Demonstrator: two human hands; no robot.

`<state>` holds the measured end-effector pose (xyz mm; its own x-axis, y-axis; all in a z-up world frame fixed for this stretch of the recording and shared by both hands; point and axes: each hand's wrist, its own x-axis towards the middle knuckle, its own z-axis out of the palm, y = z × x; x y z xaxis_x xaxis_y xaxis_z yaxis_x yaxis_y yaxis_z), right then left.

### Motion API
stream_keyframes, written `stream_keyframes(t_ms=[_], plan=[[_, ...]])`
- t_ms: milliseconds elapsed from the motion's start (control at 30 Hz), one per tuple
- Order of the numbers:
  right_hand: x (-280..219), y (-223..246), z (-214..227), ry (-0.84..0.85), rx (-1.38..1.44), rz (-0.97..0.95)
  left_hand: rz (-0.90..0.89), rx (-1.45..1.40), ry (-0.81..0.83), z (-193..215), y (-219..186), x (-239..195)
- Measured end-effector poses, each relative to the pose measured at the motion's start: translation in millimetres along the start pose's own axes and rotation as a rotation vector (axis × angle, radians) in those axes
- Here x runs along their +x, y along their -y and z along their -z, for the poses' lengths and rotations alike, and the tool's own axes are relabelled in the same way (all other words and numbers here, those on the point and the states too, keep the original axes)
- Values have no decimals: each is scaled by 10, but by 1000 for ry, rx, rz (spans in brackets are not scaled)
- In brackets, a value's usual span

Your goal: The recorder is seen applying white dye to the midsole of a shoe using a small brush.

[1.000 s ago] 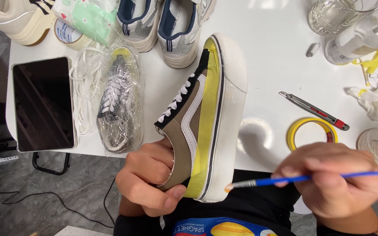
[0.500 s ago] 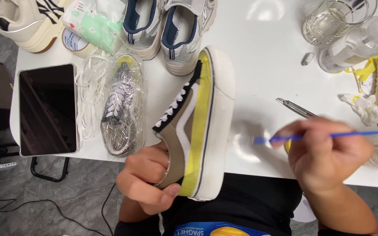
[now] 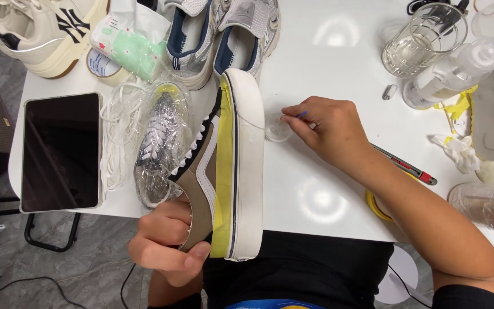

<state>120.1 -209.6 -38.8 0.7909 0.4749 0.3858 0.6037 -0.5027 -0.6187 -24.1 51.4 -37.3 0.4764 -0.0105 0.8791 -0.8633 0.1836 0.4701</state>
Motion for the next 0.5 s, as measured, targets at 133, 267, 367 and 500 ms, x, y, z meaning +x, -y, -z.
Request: stream_keyframes(t_ms=[133,267,367,500], plan=[[-26,-19,-1,-44,52,-20,12,32,4,30,-14,-35],[-20,58,41,-38,40,-46,22,51,11,38,-8,-20],[-18,59,4,1,39,-91,5,53,19,33,19,-12],[-36,-68,-68,-59,77,-196,-14,53,32,41,29,-26]])
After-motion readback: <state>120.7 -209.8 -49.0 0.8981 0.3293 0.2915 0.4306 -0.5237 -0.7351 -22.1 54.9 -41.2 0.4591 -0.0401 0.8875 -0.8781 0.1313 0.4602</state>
